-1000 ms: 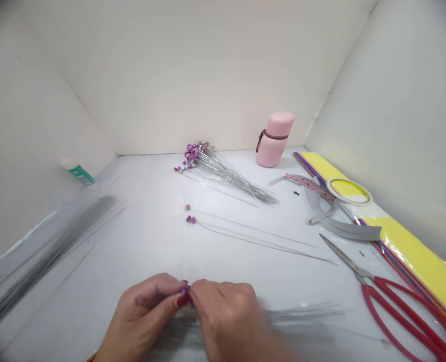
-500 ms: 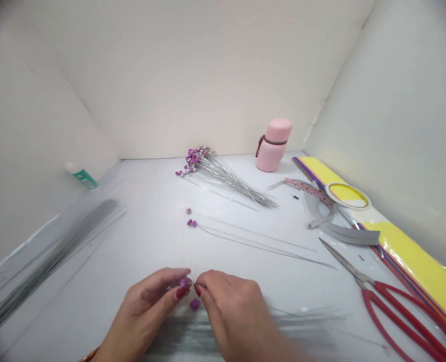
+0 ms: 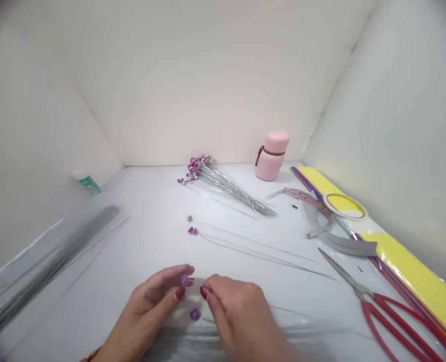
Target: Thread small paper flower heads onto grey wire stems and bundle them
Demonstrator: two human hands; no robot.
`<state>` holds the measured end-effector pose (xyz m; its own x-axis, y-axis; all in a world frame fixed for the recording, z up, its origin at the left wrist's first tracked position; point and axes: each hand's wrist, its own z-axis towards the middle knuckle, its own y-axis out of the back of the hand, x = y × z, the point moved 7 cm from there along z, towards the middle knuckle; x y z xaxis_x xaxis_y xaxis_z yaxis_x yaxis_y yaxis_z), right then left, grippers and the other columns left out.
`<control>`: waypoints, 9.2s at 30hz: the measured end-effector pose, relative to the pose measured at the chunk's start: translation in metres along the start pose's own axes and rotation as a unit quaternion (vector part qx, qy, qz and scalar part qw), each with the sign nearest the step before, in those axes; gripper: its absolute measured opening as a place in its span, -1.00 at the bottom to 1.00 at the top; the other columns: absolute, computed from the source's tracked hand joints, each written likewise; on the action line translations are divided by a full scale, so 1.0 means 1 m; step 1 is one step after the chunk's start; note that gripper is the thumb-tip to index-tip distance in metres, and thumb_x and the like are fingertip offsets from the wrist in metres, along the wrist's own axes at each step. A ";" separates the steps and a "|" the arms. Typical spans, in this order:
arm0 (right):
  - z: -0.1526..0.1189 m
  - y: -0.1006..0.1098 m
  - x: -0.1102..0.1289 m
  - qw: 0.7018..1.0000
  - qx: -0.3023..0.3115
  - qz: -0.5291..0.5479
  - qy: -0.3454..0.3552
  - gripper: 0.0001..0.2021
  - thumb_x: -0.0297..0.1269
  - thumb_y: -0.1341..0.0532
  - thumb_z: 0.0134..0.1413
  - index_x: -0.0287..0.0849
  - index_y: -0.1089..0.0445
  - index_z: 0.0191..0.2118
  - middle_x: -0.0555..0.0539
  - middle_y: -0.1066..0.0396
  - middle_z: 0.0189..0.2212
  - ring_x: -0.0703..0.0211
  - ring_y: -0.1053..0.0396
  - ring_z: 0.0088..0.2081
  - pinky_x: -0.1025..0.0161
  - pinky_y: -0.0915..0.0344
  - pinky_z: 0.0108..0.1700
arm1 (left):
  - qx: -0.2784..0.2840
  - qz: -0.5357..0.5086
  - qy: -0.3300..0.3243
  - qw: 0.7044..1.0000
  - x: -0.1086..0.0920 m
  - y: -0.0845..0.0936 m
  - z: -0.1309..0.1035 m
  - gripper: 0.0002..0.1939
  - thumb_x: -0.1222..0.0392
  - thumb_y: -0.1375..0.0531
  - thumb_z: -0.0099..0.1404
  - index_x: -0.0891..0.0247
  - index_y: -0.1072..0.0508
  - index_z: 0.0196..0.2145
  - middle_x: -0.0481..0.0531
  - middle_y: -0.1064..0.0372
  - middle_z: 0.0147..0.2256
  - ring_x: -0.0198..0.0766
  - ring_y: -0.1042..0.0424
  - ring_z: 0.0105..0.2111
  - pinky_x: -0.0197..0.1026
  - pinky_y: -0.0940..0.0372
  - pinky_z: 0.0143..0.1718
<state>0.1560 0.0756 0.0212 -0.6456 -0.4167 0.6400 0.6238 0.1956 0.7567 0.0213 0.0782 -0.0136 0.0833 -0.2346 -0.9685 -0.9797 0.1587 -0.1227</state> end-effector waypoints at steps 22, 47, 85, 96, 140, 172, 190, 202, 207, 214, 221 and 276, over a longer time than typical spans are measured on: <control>-0.020 0.015 0.038 0.898 -0.298 -0.178 0.269 -0.78 -0.58 0.01 0.05 -0.36 -0.32 -0.22 -0.15 -0.44 -0.53 0.21 -0.41 -0.49 0.35 -0.31 -0.43 | -0.181 -0.277 0.083 0.940 0.020 -0.029 -0.004 -0.69 0.06 -0.38 -0.26 0.32 -0.42 -0.64 -0.15 -0.22 -0.73 -0.48 -0.20 -0.69 -0.41 -0.11 -0.58; 0.013 0.042 -0.034 0.963 -0.154 -0.216 0.039 -0.80 -0.44 -0.04 0.10 -0.14 -0.40 -0.33 -0.04 -0.38 -0.48 0.19 -0.33 -0.38 0.34 -0.16 -0.44 | -0.132 -0.088 0.038 0.987 -0.013 0.033 0.027 -0.91 0.28 -0.21 0.08 0.36 -0.42 -0.41 0.01 -0.37 -0.47 -0.40 -0.34 -0.49 -0.35 -0.25 -0.38; -0.001 -0.011 -0.002 0.981 0.038 0.182 -0.057 -0.90 -0.32 0.04 0.15 -0.11 -0.16 -0.35 0.13 -0.12 -0.61 0.34 -0.06 -0.60 0.41 -0.04 -0.56 | 0.072 0.047 0.033 0.996 -0.003 -0.009 0.005 -0.88 0.23 -0.20 0.08 0.31 -0.43 -0.38 -0.01 -0.38 -0.49 -0.35 -0.30 -0.48 -0.32 -0.18 -0.43; 0.000 -0.013 -0.001 0.976 0.038 0.209 -0.048 -0.82 -0.30 0.02 0.15 -0.09 -0.31 -0.36 0.14 -0.13 -0.67 0.38 -0.10 -0.65 0.46 -0.06 -0.59 | 0.045 -0.046 0.112 0.992 0.002 -0.006 0.000 -0.85 0.25 -0.26 0.02 0.30 -0.52 -0.38 0.01 -0.48 -0.46 -0.35 -0.36 -0.44 -0.32 -0.22 -0.32; -0.007 0.002 0.021 0.989 -0.015 -0.088 0.122 -0.76 -0.49 0.07 0.09 -0.16 -0.30 -0.42 0.03 -0.29 -0.63 0.26 -0.19 -0.59 0.33 0.01 -0.52 | 0.049 -0.078 0.142 0.985 0.009 -0.007 -0.001 -0.87 0.23 -0.28 0.02 0.34 -0.50 -0.45 -0.04 -0.42 -0.55 -0.44 -0.31 -0.51 -0.40 -0.18 -0.41; -0.004 -0.002 0.013 0.991 -0.039 -0.068 0.106 -0.75 -0.43 0.07 0.16 -0.19 -0.32 -0.38 0.01 -0.32 -0.58 0.27 -0.25 -0.52 0.35 -0.09 -0.45 | 0.028 -0.060 0.133 0.989 0.001 0.004 0.008 -0.86 0.21 -0.26 0.02 0.34 -0.48 -0.44 -0.04 -0.40 -0.54 -0.42 -0.30 -0.52 -0.38 -0.18 -0.40; -0.008 -0.025 0.022 0.981 0.178 -0.067 0.051 -0.90 -0.29 -0.21 -0.01 -0.15 -0.33 -0.47 0.05 -0.34 -0.47 0.27 -0.29 -0.43 0.36 -0.17 -0.39 | -0.056 -0.136 0.075 0.986 0.003 0.031 0.016 -0.80 0.23 -0.27 0.04 0.32 -0.47 -0.33 0.01 -0.42 -0.41 -0.40 -0.36 -0.43 -0.33 -0.23 -0.27; -0.021 -0.054 0.021 0.953 0.201 -0.203 0.105 -0.85 -0.49 -0.08 0.06 -0.12 -0.28 -0.44 0.05 -0.34 -0.46 0.20 -0.31 -0.48 0.29 -0.07 -0.50 | -0.044 -0.142 0.067 0.987 0.003 0.031 0.017 -0.82 0.24 -0.24 0.07 0.33 -0.44 -0.32 0.00 -0.40 -0.40 -0.39 -0.35 -0.40 -0.32 -0.21 -0.25; -0.021 -0.039 0.017 0.962 0.145 -0.205 0.103 -0.84 -0.55 -0.06 0.00 -0.13 -0.20 -0.45 0.04 -0.30 -0.49 0.22 -0.27 -0.52 0.30 -0.02 -0.53 | -0.046 -0.143 0.062 0.987 0.000 0.032 0.017 -0.81 0.22 -0.25 0.06 0.33 -0.44 -0.32 0.01 -0.41 -0.43 -0.39 -0.35 -0.43 -0.32 -0.22 -0.27; -0.011 -0.010 0.008 0.962 0.047 -0.254 0.086 -0.85 -0.55 0.00 0.00 -0.13 -0.15 -0.42 0.06 -0.23 -0.61 0.21 -0.23 -0.63 0.28 0.09 -0.59 | 0.007 -0.203 0.079 0.976 0.000 0.015 0.011 -0.84 0.23 -0.21 0.11 0.32 -0.42 -0.32 -0.03 -0.39 -0.44 -0.47 -0.32 -0.51 -0.39 -0.21 -0.41; -0.009 -0.010 0.025 0.973 -0.004 -0.181 0.140 -0.83 -0.43 0.03 0.14 -0.11 -0.26 -0.35 0.06 -0.23 -0.59 0.27 -0.22 -0.58 0.33 0.00 -0.54 | 0.064 -0.256 0.125 0.956 0.010 -0.012 -0.004 -0.88 0.31 -0.18 0.15 0.38 -0.41 -0.32 0.00 -0.37 -0.44 -0.49 -0.30 -0.50 -0.40 -0.22 -0.38; -0.005 -0.013 0.007 0.986 0.008 -0.142 0.090 -0.85 -0.42 0.00 0.11 -0.13 -0.28 -0.38 0.07 -0.35 -0.59 0.31 -0.29 -0.56 0.39 -0.03 -0.53 | 0.065 0.050 0.039 0.996 0.003 -0.008 0.002 -0.82 0.13 -0.21 0.08 0.31 -0.47 -0.40 0.03 -0.45 -0.45 -0.29 -0.35 -0.42 -0.29 -0.23 -0.35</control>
<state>0.1452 0.0660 0.0152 -0.7039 -0.6072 0.3686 0.4210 0.0614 0.9050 0.0295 0.0781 -0.0162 -0.0322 -0.2844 -0.9582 -0.9499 0.3069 -0.0592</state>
